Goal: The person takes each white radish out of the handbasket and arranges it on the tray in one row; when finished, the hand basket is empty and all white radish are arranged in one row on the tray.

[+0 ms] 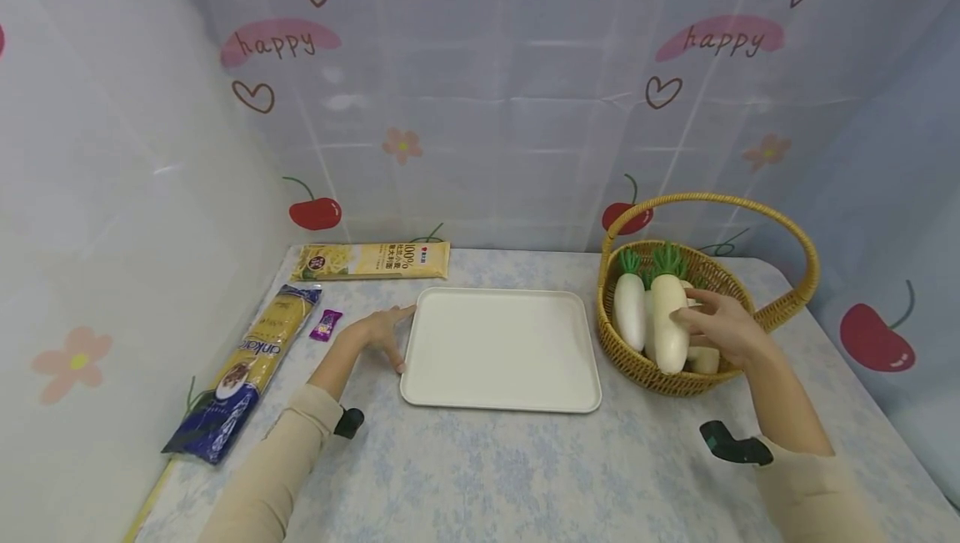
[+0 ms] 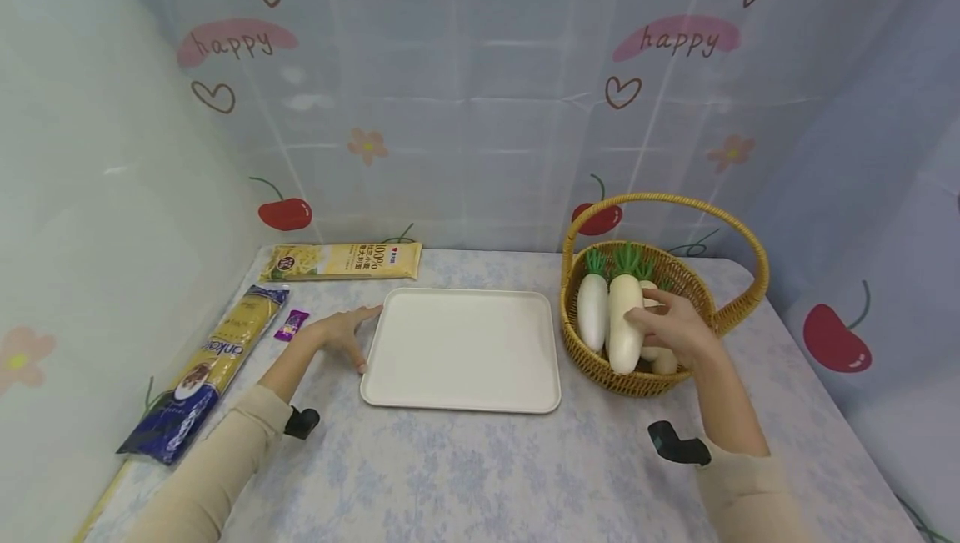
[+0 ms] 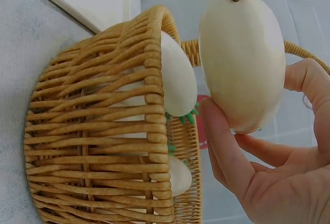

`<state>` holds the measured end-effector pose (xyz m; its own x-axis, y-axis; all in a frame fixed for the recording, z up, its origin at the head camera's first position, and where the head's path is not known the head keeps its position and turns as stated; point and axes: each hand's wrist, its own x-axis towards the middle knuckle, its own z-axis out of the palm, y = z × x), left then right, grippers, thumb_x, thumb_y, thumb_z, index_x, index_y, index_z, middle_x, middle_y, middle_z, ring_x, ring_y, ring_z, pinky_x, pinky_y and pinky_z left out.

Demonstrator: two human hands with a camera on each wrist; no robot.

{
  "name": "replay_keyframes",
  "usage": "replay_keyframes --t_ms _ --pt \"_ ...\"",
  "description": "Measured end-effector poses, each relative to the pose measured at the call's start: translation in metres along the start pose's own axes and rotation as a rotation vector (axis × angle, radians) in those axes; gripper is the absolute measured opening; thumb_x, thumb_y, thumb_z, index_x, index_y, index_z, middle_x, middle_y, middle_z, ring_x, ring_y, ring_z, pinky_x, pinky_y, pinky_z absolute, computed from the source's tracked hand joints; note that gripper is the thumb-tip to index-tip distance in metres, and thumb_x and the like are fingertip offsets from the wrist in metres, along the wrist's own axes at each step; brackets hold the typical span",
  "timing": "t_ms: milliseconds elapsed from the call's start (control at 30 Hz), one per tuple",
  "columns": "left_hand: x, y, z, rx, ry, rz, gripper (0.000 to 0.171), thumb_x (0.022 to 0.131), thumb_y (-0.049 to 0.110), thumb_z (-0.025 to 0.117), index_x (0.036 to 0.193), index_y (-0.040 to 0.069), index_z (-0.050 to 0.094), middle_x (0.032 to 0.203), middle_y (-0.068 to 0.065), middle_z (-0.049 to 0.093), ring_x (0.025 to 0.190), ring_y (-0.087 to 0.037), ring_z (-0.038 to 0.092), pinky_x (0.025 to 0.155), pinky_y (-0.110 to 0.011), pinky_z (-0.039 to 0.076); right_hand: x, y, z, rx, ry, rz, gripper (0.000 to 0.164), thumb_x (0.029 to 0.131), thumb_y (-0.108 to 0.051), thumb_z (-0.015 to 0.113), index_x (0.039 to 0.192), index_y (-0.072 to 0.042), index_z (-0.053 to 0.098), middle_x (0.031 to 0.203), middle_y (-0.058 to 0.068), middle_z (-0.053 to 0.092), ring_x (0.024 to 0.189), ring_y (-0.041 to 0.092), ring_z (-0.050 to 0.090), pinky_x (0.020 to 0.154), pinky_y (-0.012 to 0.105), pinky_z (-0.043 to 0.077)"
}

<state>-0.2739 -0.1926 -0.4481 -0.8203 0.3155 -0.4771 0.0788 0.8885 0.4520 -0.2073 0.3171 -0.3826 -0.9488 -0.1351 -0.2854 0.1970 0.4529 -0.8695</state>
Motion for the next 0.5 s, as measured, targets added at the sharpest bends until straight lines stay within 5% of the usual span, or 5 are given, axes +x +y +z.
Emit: replay_keyframes --t_ms 500 --pt "0.000 0.000 0.000 0.012 0.006 0.002 0.116 0.060 0.018 0.089 0.152 0.011 0.018 0.153 -0.029 0.010 0.137 -0.050 0.015 0.106 -0.064 0.023 -0.013 -0.008 0.016 -0.006 -0.019 -0.044 0.076 0.095 -0.023 0.054 0.148 0.008 0.009 0.137 0.041 0.030 0.103 0.027 0.059 0.081 0.035 0.055"
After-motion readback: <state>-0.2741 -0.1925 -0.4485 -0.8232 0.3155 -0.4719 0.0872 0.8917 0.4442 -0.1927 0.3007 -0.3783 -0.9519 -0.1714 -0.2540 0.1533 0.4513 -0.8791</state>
